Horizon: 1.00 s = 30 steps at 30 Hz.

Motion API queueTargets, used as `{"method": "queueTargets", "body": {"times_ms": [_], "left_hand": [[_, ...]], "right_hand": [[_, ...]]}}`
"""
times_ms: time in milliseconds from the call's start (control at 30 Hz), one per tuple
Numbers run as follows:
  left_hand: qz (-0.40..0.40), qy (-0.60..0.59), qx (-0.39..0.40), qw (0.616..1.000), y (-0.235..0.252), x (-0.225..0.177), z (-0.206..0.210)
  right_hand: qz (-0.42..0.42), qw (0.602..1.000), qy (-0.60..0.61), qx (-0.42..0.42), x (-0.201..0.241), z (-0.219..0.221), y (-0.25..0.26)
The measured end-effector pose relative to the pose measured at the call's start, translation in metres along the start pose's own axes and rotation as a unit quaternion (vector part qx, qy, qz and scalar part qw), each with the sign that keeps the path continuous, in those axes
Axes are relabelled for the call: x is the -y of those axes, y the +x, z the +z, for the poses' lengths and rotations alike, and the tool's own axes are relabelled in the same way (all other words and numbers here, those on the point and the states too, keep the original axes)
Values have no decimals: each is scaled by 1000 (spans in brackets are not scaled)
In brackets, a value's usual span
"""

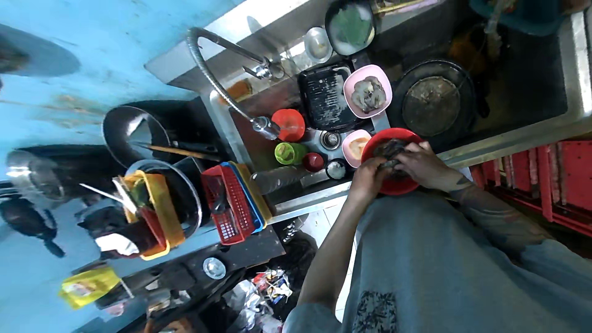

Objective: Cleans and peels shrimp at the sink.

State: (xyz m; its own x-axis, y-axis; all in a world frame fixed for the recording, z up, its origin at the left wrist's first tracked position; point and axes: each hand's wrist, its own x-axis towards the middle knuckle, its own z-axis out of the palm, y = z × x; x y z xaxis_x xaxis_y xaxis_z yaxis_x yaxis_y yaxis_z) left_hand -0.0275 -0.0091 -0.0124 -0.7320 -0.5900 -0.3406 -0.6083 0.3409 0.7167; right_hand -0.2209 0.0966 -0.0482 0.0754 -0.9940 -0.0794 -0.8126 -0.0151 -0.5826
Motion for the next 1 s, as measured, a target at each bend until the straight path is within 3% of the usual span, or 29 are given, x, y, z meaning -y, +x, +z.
{"method": "queueTargets", "body": {"times_ms": [300, 700, 1000], "left_hand": [[64, 0, -26, 998, -7, 2, 9], [50, -104, -41, 993, -6, 11, 20], [17, -65, -71, 995, -14, 8, 22]], "right_hand": [[-20, 1000, 5, -7, -2, -3, 0], [56, 977, 197, -58, -4, 1, 12], [72, 986, 142, -40, 1, 1, 17]]}}
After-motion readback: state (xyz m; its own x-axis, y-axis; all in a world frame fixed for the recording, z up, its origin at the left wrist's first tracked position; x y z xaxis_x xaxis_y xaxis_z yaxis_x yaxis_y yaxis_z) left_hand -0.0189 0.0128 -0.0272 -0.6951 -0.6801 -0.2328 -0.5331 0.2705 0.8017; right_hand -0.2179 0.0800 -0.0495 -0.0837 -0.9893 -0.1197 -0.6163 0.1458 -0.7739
